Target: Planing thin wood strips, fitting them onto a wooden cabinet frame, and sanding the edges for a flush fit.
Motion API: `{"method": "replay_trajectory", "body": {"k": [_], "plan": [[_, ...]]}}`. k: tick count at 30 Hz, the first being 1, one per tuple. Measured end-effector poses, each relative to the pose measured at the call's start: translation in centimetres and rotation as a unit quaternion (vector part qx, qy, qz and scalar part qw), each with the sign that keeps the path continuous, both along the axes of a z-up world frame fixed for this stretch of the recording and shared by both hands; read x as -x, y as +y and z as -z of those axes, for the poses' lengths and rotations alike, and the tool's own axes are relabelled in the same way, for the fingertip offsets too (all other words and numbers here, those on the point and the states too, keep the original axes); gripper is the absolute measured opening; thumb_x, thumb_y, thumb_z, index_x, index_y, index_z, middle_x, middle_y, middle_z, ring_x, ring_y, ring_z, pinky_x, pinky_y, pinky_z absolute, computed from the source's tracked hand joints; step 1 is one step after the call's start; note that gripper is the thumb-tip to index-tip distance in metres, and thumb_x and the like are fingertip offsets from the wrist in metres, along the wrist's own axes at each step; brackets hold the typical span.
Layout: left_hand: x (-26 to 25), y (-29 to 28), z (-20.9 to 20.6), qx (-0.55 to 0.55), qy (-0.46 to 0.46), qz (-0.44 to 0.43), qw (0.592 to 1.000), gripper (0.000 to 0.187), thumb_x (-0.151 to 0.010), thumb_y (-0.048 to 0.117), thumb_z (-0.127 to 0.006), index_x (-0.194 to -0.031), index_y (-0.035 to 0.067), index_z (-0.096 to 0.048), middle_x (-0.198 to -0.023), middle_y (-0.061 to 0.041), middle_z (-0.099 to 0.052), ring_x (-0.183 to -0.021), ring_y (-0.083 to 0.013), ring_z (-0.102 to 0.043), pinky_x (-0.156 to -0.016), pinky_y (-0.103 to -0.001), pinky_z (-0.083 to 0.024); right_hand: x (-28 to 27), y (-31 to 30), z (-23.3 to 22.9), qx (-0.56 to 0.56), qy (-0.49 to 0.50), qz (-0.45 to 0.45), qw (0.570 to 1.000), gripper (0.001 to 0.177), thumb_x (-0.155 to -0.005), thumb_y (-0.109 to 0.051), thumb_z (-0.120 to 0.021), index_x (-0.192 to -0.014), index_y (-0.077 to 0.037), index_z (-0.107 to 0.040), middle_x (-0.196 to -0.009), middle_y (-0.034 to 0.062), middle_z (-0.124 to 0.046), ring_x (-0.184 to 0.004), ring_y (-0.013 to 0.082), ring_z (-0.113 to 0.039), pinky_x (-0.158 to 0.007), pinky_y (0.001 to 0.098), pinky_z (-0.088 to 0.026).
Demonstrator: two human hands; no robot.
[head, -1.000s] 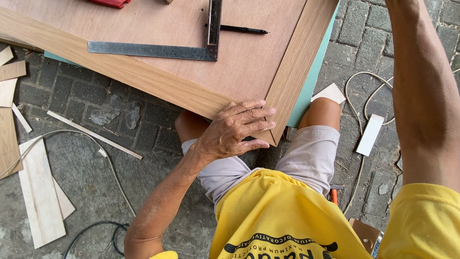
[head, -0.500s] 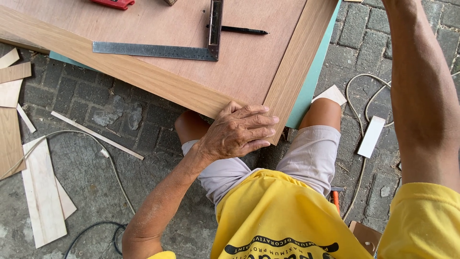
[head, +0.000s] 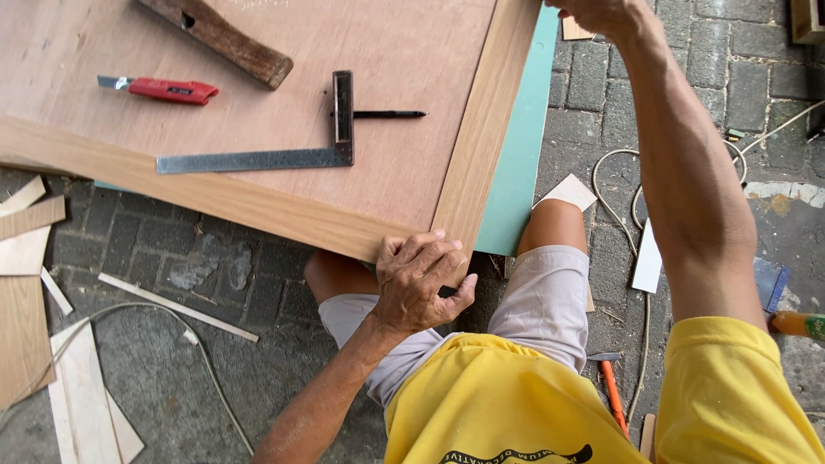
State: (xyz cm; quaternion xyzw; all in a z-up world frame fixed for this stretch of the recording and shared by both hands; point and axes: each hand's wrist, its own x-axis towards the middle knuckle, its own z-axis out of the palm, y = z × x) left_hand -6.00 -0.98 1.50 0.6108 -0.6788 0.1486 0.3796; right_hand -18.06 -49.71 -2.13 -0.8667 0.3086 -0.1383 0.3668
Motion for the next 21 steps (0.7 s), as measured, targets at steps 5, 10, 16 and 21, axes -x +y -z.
{"method": "replay_trajectory", "body": {"k": [5,10,16,21], "plan": [[0.2,-0.2,-0.5,0.001,-0.02,-0.003,1.0,0.017,-0.08,0.029,-0.067,-0.088,0.015,-0.069,-0.095,0.006,-0.073,-0.098,-0.0193,-0.069,-0.077,-0.039,-0.038,-1.6,2.7,-1.7,-0.033,-0.071,0.005,0.997,0.027,-0.116,-0.028,-0.06,-0.137,-0.011,-0.062,-0.122,0.0092,-0.07,-0.099,0.0247,-0.069,-0.081,0.0385,-0.056],[0.3,-0.3,-0.3,-0.019,-0.005,0.001,1.0,0.016,-0.077,0.03,-0.068,-0.086,0.017,-0.067,-0.094,0.006,-0.073,-0.099,-0.0204,-0.069,-0.08,-0.04,-0.038,-2.5,2.3,1.3,-0.161,-0.24,-0.007,0.957,0.021,-0.112,-0.022,-0.061,-0.131,-0.013,-0.062,-0.134,0.0029,-0.066,-0.105,0.0153,-0.071,-0.079,0.0241,-0.061],[0.2,-0.4,-0.1,-0.034,-0.013,0.002,0.999,0.017,-0.073,0.029,-0.07,-0.085,0.018,-0.065,-0.095,0.007,-0.073,-0.099,-0.0213,-0.068,-0.079,-0.041,-0.04,-3.7,1.0,4.0,-0.118,-0.297,0.02,0.947,0.024,-0.111,-0.029,-0.068,-0.13,-0.015,-0.065,-0.121,0.0015,-0.069,-0.094,0.014,-0.072,-0.073,0.0234,-0.057],[0.2,-0.4,0.1,-0.037,-0.016,0.001,0.999,0.018,-0.074,0.031,-0.07,-0.086,0.018,-0.067,-0.096,0.007,-0.073,-0.1,-0.0206,-0.068,-0.08,-0.041,-0.04,-4.1,0.7,4.5,-0.094,-0.266,0.06,0.957,0.027,-0.108,-0.038,-0.074,-0.121,-0.015,-0.07,-0.101,-0.0008,-0.071,-0.088,0.0099,-0.071,-0.073,0.0244,-0.057]]}}
